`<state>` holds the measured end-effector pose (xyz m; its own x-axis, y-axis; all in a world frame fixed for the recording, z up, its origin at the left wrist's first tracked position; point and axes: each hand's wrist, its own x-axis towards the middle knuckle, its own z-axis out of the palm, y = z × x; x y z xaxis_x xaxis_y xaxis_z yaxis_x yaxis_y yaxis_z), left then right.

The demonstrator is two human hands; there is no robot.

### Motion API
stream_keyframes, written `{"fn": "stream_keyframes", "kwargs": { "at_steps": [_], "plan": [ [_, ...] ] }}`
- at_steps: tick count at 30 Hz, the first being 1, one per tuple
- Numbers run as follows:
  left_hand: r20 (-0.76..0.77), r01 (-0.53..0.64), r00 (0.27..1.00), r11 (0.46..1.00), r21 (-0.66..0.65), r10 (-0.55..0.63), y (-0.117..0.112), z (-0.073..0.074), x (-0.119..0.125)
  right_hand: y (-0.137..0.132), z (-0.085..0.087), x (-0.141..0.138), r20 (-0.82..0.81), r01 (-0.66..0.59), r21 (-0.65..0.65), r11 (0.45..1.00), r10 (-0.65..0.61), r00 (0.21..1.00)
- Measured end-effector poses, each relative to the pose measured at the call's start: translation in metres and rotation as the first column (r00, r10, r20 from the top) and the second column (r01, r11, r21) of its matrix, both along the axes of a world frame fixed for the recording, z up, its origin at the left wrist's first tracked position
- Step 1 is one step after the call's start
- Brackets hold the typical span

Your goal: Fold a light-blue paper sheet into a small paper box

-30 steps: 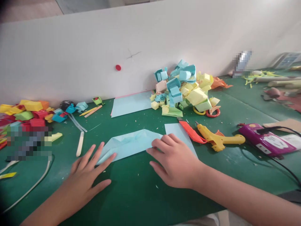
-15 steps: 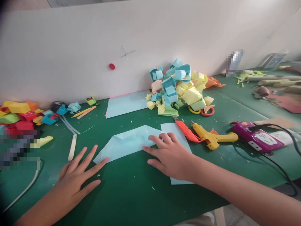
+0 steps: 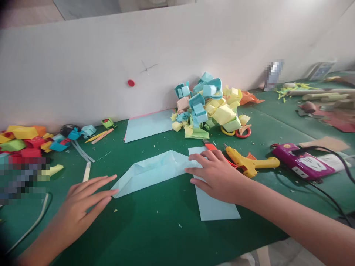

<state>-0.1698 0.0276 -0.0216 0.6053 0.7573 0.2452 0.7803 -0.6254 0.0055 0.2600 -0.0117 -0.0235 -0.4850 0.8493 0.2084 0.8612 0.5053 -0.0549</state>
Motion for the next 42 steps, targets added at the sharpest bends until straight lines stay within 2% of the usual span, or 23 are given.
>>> {"fn": "stream_keyframes", "kwargs": {
  "at_steps": [3,5,9,13,16,21,26,29,32,34,37,39,42],
  "plan": [
    [0.111,-0.054,0.992,0.996,-0.071,0.062,0.016,0.011,-0.002,0.007,0.01,0.0,-0.052,-0.025,0.007,1.0,0.025,0.998],
    [0.123,-0.13,0.981,0.981,-0.146,0.148,0.03,0.019,0.001,0.018,0.019,0.002,-0.092,-0.042,0.001,0.999,0.042,0.995],
    [0.084,-0.215,0.964,0.928,-0.305,0.251,0.062,0.033,0.029,0.056,0.035,0.001,-0.161,-0.08,-0.038,0.996,0.073,0.984],
    [0.061,-0.119,0.986,0.916,-0.383,0.153,0.084,0.033,0.075,0.098,0.038,-0.018,-0.124,-0.088,-0.264,0.96,0.057,0.991],
    [-0.003,-0.121,0.992,0.916,-0.382,0.13,0.087,0.029,0.101,0.118,0.034,-0.037,-0.042,-0.111,-0.348,0.931,0.103,0.994],
    [-0.033,-0.071,0.997,0.916,-0.395,0.063,0.078,0.025,0.109,0.125,0.027,-0.058,-0.013,-0.111,-0.345,0.932,0.113,0.993],
    [0.081,0.043,0.997,0.923,-0.382,-0.013,0.064,0.016,0.101,0.113,0.028,-0.055,-0.157,-0.189,-0.318,0.929,0.145,0.977],
    [0.177,0.191,0.973,0.945,-0.265,-0.147,0.052,0.013,0.099,0.101,0.028,-0.046,-0.223,-0.375,-0.216,0.902,0.328,0.918],
    [0.232,0.339,0.925,0.93,-0.14,-0.302,0.035,0.013,0.098,0.087,0.026,-0.036,-0.189,-0.551,-0.04,0.833,0.536,0.823],
    [0.213,0.41,0.897,0.91,-0.07,-0.388,0.022,0.014,0.097,0.075,0.023,-0.03,-0.138,-0.593,0.058,0.803,0.595,0.792],
    [0.109,0.464,0.878,0.885,0.048,-0.466,0.002,0.013,0.093,0.056,0.02,-0.023,-0.071,-0.622,0.138,0.771,0.634,0.77],
    [0.038,0.479,0.873,0.87,0.114,-0.486,-0.01,0.011,0.09,0.044,0.016,-0.019,-0.043,-0.646,0.166,0.745,0.66,0.75],
    [0.008,0.493,0.868,0.863,0.113,-0.497,-0.024,0.007,0.086,0.03,0.01,-0.013,-0.03,-0.662,0.153,0.734,0.673,0.739]
  ]
}}
